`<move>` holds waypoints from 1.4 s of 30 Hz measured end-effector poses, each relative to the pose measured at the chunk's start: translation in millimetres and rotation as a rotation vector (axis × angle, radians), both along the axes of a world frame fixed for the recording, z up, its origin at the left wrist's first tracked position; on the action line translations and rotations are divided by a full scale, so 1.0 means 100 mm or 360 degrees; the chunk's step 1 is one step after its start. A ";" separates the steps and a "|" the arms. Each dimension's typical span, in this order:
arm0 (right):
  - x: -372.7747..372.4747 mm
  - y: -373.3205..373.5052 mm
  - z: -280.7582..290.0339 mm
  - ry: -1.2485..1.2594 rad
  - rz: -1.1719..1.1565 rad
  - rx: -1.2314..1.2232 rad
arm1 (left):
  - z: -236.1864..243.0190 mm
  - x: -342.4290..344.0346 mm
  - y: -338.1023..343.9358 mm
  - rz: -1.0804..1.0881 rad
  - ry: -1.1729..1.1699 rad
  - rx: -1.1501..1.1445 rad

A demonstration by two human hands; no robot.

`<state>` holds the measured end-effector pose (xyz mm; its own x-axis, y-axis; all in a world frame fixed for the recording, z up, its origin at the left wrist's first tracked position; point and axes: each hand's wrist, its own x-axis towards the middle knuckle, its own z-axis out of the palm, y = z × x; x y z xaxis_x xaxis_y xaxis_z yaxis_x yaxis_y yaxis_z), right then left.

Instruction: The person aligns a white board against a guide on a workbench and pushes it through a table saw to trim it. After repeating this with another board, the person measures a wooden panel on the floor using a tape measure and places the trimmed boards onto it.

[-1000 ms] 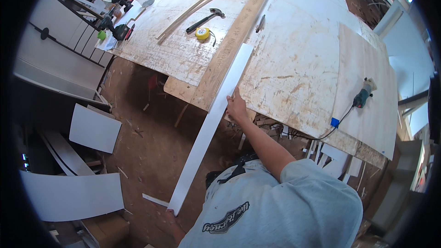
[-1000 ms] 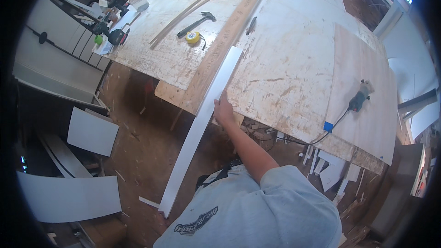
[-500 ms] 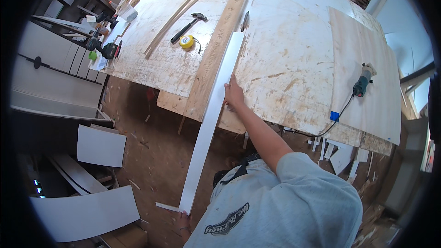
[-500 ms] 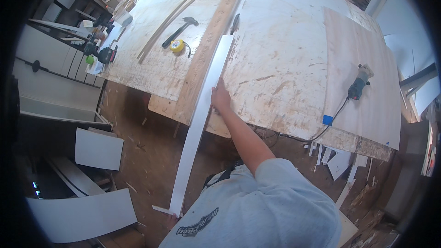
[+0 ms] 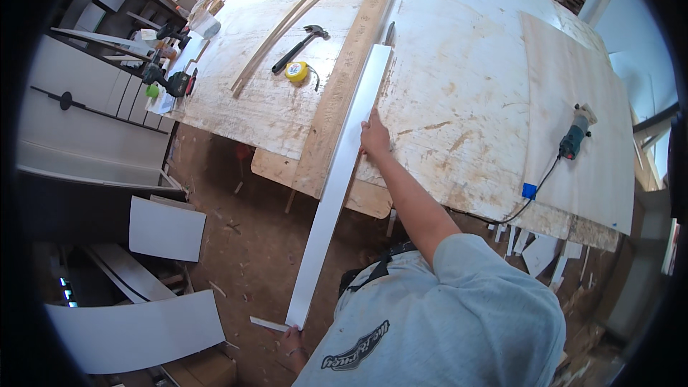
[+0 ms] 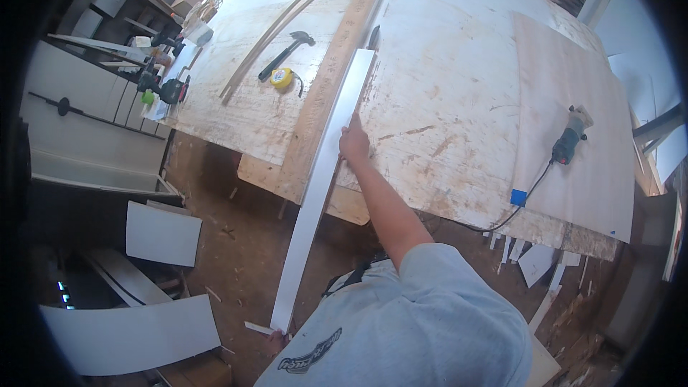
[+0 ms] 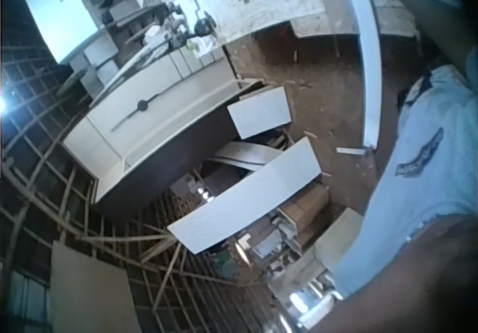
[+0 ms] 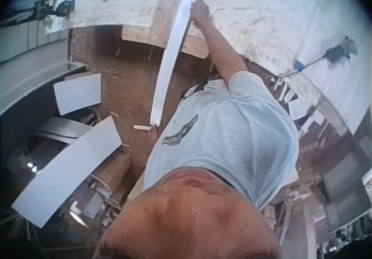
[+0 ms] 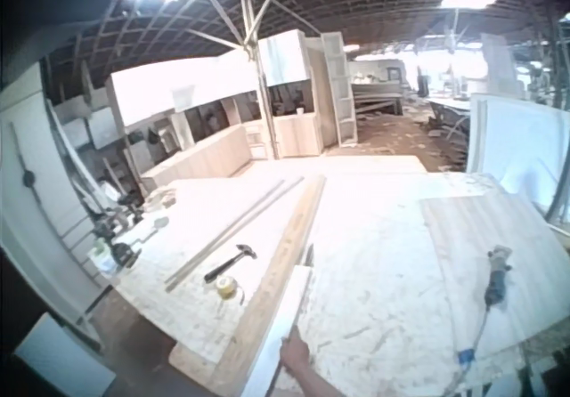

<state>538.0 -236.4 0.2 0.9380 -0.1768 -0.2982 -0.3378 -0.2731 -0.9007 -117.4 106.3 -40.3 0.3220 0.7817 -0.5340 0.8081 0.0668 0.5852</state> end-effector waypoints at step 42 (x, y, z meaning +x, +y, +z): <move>0.06 -0.07 -0.01 0.0077 0.0153 0.0405 | 0.41 2.37 -1.00 0.0326 -0.0583 -0.0909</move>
<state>544.1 -243.8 -0.4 0.9304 -0.0016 -0.3665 -0.3656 -0.0728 -0.9279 119.1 6.6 1.1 0.4355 0.4759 -0.7641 0.5044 0.5740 0.6450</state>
